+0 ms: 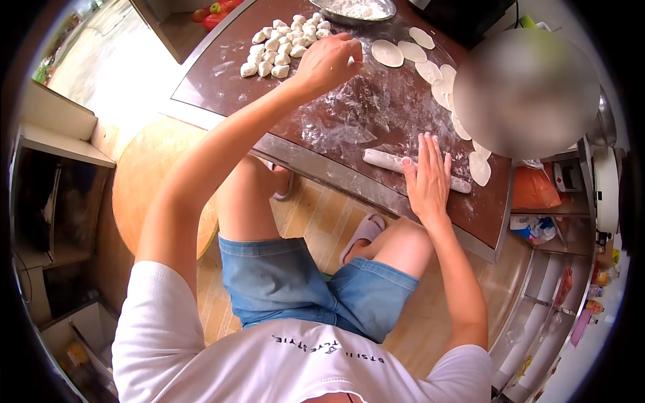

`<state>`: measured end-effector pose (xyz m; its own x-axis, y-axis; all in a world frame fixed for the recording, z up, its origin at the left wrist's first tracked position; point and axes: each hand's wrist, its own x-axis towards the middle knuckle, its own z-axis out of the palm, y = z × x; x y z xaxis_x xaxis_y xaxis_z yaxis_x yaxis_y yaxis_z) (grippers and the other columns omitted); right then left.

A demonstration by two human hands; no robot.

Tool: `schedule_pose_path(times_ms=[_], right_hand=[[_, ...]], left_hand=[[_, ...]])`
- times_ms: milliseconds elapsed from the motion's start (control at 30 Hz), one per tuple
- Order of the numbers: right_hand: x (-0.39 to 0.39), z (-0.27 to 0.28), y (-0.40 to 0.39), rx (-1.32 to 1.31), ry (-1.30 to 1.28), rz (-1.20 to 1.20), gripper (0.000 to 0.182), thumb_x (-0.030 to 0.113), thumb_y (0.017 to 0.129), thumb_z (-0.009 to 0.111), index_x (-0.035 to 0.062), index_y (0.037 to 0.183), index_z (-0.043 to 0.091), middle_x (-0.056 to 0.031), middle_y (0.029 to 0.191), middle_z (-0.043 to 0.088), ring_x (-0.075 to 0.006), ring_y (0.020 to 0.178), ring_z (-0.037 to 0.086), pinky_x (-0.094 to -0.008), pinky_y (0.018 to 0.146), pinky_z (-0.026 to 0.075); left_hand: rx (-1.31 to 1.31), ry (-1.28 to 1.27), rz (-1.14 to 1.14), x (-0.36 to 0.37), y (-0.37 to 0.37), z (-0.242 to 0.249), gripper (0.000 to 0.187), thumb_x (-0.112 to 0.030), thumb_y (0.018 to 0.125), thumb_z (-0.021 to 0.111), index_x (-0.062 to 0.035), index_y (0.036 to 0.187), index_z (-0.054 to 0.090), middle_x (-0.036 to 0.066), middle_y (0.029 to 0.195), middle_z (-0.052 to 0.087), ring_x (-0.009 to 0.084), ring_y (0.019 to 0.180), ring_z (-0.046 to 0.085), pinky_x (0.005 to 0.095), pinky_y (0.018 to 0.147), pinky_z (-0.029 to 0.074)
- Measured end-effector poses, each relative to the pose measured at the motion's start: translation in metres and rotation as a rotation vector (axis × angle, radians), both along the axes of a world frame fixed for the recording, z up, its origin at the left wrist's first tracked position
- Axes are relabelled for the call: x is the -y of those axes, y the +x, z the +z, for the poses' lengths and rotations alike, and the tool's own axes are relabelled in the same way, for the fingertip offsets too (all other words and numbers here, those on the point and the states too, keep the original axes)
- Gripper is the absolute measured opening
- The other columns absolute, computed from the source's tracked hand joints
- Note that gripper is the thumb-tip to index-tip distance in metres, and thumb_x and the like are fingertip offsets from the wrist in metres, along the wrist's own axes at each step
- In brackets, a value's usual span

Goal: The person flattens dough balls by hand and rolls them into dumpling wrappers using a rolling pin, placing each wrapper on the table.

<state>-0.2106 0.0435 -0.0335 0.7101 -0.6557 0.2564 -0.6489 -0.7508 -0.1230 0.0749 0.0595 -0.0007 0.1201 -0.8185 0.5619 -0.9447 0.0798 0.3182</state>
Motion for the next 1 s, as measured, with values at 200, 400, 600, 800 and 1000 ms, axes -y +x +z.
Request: schedule_pose_path(times_ms=[200,400,600,800,1000], right_hand=[[0.003,-0.003,0.000,0.019,-0.027,0.003,0.058,0.040,0.092,0.041,-0.0032,0.130,0.038,-0.0208,0.136,0.037,-0.0321,0.129,0.032,-0.0501,0.105,0.020],[0.002,-0.004,0.001,0.060,-0.040,0.016,0.056,0.040,0.092,0.041,-0.0029,0.127,0.043,-0.0210,0.134,0.040,-0.0325,0.127,0.035,-0.0498,0.105,0.021],[0.001,-0.006,0.001,0.053,-0.048,0.006,0.054,0.040,0.091,0.042,-0.0014,0.126,0.045,-0.0214,0.133,0.041,-0.0327,0.126,0.036,-0.0493,0.105,0.022],[0.000,-0.005,0.001,0.070,-0.058,0.018,0.052,0.039,0.091,0.043,-0.0012,0.125,0.046,-0.0217,0.132,0.042,-0.0335,0.125,0.037,-0.0491,0.105,0.022],[-0.006,-0.004,-0.002,0.060,-0.026,0.033,0.050,0.036,0.091,0.042,-0.0010,0.125,0.046,-0.0223,0.131,0.043,-0.0329,0.124,0.039,-0.0499,0.104,0.023]], left_hand=[[0.509,0.092,-0.330,-0.036,0.002,-0.024,0.012,-0.008,0.074,0.060,-0.0020,0.084,0.060,0.009,0.103,0.059,0.0193,0.093,0.058,0.0307,0.072,0.055],[-0.068,0.285,-0.347,-0.054,-0.023,-0.013,0.012,-0.010,0.077,0.062,-0.0026,0.086,0.060,0.010,0.089,0.065,0.0203,0.076,0.063,0.0312,0.066,0.052],[-0.362,0.509,-0.262,0.018,-0.026,-0.011,0.011,-0.012,0.077,0.062,-0.0030,0.084,0.061,0.011,0.075,0.064,0.0216,0.067,0.062,0.0333,0.062,0.049],[-0.060,0.116,-0.188,0.049,-0.031,-0.048,0.010,-0.011,0.071,0.059,-0.0053,0.079,0.061,0.012,0.078,0.061,0.0291,0.078,0.059,0.0378,0.069,0.047],[-0.372,0.400,-0.397,0.007,-0.062,-0.033,0.011,-0.011,0.071,0.059,-0.0040,0.079,0.061,0.013,0.077,0.064,0.0279,0.075,0.062,0.0364,0.068,0.049]])
